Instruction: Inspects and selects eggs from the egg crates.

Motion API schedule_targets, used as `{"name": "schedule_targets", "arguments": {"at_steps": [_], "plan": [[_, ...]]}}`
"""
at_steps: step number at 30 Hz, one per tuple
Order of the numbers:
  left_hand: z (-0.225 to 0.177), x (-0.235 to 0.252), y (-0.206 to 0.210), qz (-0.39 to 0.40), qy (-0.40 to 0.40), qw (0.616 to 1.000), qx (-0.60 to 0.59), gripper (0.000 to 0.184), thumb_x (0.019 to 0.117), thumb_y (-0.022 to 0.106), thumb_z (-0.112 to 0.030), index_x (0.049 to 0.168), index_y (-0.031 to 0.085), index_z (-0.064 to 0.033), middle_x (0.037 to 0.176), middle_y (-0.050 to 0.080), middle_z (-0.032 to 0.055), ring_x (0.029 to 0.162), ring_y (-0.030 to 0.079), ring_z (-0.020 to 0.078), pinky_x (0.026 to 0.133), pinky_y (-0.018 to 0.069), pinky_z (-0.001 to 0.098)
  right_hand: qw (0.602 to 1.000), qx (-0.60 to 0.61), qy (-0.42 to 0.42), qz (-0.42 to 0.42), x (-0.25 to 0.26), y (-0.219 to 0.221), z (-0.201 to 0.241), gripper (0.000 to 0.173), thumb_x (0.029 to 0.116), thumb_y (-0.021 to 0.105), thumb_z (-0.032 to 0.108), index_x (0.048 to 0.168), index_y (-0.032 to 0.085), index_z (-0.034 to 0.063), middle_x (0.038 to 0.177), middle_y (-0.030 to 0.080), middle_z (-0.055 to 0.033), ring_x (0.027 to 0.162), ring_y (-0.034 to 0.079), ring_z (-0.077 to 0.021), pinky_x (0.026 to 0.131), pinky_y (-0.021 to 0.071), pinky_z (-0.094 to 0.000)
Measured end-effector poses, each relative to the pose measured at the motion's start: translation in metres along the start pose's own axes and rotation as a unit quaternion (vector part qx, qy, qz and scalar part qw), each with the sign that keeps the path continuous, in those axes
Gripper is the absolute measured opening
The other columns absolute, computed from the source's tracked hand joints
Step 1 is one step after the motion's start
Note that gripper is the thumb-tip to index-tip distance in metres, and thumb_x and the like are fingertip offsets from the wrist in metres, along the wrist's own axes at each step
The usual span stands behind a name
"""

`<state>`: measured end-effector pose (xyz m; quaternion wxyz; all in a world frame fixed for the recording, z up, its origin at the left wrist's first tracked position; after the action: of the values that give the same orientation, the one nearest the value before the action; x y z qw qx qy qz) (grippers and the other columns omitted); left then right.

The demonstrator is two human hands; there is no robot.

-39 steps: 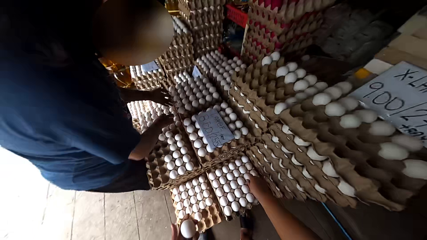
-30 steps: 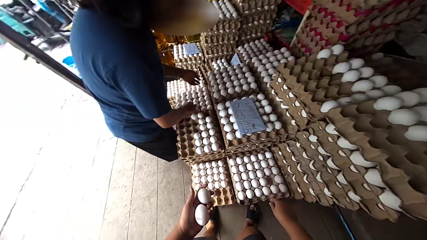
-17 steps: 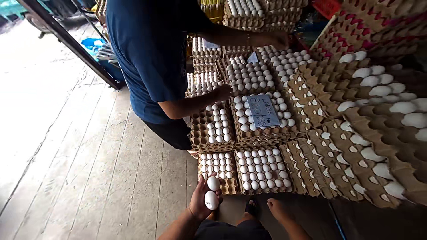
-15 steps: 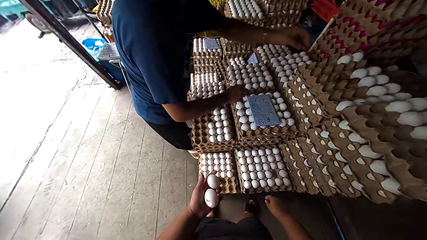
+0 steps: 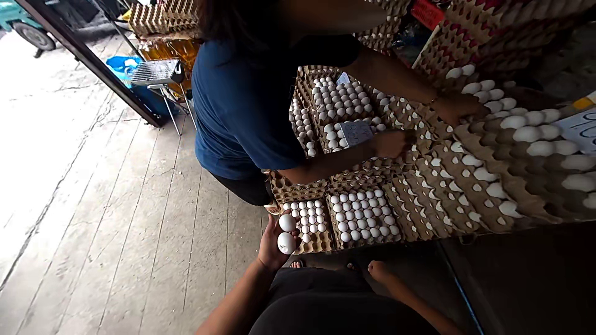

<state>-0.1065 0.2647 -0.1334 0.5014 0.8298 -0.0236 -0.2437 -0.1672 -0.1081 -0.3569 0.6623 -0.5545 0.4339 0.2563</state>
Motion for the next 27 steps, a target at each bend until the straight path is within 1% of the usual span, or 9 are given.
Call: {"name": "schedule_targets", "arguments": {"at_steps": [4, 7, 11, 14, 18, 22, 25, 27], "plan": [[0.0, 0.0, -0.004, -0.005, -0.005, 1.0, -0.023, 0.073, 0.1046, 0.004, -0.063, 0.146, 0.043, -0.0176, 0.117, 0.067, 0.0141, 0.077, 0.066, 0.0192, 0.063, 0.0554, 0.0308, 0.999, 0.006, 0.03, 0.032, -0.003, 0.014, -0.025, 0.041, 0.1092, 0.048, 0.024, 0.135, 0.062, -0.0038, 0.143, 0.059, -0.0249, 0.139, 0.054, -0.0366, 0.116, 0.0404, -0.0532], [0.003, -0.001, -0.003, -0.013, -0.009, 1.0, -0.019, 0.072, 0.1051, 0.006, -0.063, 0.144, 0.046, -0.0177, 0.112, 0.068, 0.013, 0.077, 0.067, 0.0196, 0.063, 0.0561, 0.0314, 0.999, 0.026, 0.039, 0.021, -0.013, 0.009, -0.033, 0.042, 0.1096, 0.046, 0.025, 0.136, 0.061, -0.0035, 0.144, 0.059, -0.0244, 0.139, 0.054, -0.0362, 0.116, 0.0405, -0.0534], [0.012, 0.006, 0.008, -0.006, -0.026, 1.0, -0.01, 0.072, 0.1046, 0.006, -0.064, 0.142, 0.048, -0.0184, 0.114, 0.069, 0.0131, 0.074, 0.068, 0.0181, 0.061, 0.056, 0.0297, 0.996, 0.065, 0.053, 0.013, -0.031, 0.002, -0.042, 0.043, 0.1099, 0.045, 0.024, 0.138, 0.06, -0.0041, 0.146, 0.057, -0.0251, 0.141, 0.052, -0.0358, 0.117, 0.0396, -0.0535], [0.017, 0.012, 0.016, -0.007, -0.035, 0.999, -0.012, 0.071, 0.1046, 0.008, -0.064, 0.138, 0.05, -0.0179, 0.111, 0.07, 0.0138, 0.073, 0.068, 0.0189, 0.06, 0.0565, 0.0301, 0.996, 0.074, 0.05, -0.002, -0.031, 0.003, -0.046, 0.042, 0.1081, 0.047, 0.026, 0.135, 0.063, -0.0028, 0.143, 0.06, -0.0252, 0.138, 0.054, -0.0377, 0.114, 0.0425, -0.056], [0.024, 0.016, 0.022, -0.004, -0.05, 0.999, -0.004, 0.071, 0.1042, 0.008, -0.065, 0.135, 0.052, -0.0175, 0.109, 0.07, 0.0142, 0.073, 0.068, 0.0191, 0.06, 0.0563, 0.0301, 0.995, 0.083, 0.049, 0.008, -0.03, 0.01, -0.047, 0.042, 0.1079, 0.047, 0.026, 0.133, 0.065, -0.0029, 0.143, 0.06, -0.025, 0.138, 0.054, -0.0378, 0.114, 0.0424, -0.057], [0.027, 0.018, 0.026, -0.006, -0.057, 0.998, 0.003, 0.071, 0.1043, 0.01, -0.065, 0.136, 0.052, -0.0178, 0.111, 0.07, 0.0146, 0.072, 0.068, 0.0192, 0.059, 0.057, 0.0304, 0.992, 0.111, 0.058, 0.005, -0.032, 0.014, -0.055, 0.042, 0.1071, 0.048, 0.026, 0.131, 0.065, -0.0039, 0.142, 0.06, -0.0244, 0.137, 0.055, -0.0377, 0.113, 0.043, -0.0569], [0.025, 0.018, 0.031, 0.003, -0.053, 0.998, 0.017, 0.071, 0.1041, 0.009, -0.065, 0.136, 0.051, -0.0175, 0.111, 0.07, 0.0139, 0.071, 0.068, 0.0187, 0.058, 0.0565, 0.0302, 0.99, 0.121, 0.067, 0.003, -0.034, 0.015, -0.061, 0.042, 0.1072, 0.048, 0.026, 0.132, 0.064, -0.0047, 0.143, 0.059, -0.0251, 0.138, 0.055, -0.0374, 0.114, 0.0427, -0.0567], [0.024, 0.018, 0.034, 0.006, -0.049, 0.998, 0.028, 0.072, 0.1043, 0.007, -0.064, 0.139, 0.05, -0.0182, 0.112, 0.07, 0.0138, 0.071, 0.068, 0.0184, 0.057, 0.056, 0.0295, 0.99, 0.119, 0.074, -0.001, -0.037, 0.012, -0.064, 0.041, 0.1071, 0.048, 0.023, 0.131, 0.063, -0.0072, 0.143, 0.059, -0.0266, 0.138, 0.054, -0.0388, 0.114, 0.0429, -0.0574]]}}
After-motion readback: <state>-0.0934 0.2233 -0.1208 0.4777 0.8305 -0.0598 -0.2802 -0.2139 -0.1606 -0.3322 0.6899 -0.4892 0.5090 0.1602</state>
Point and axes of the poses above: each hand's wrist, its own x-axis towards the middle knuckle, its own y-axis out of the palm, z = x × y, the point moved 9 cm from there along x, towards the middle knuckle
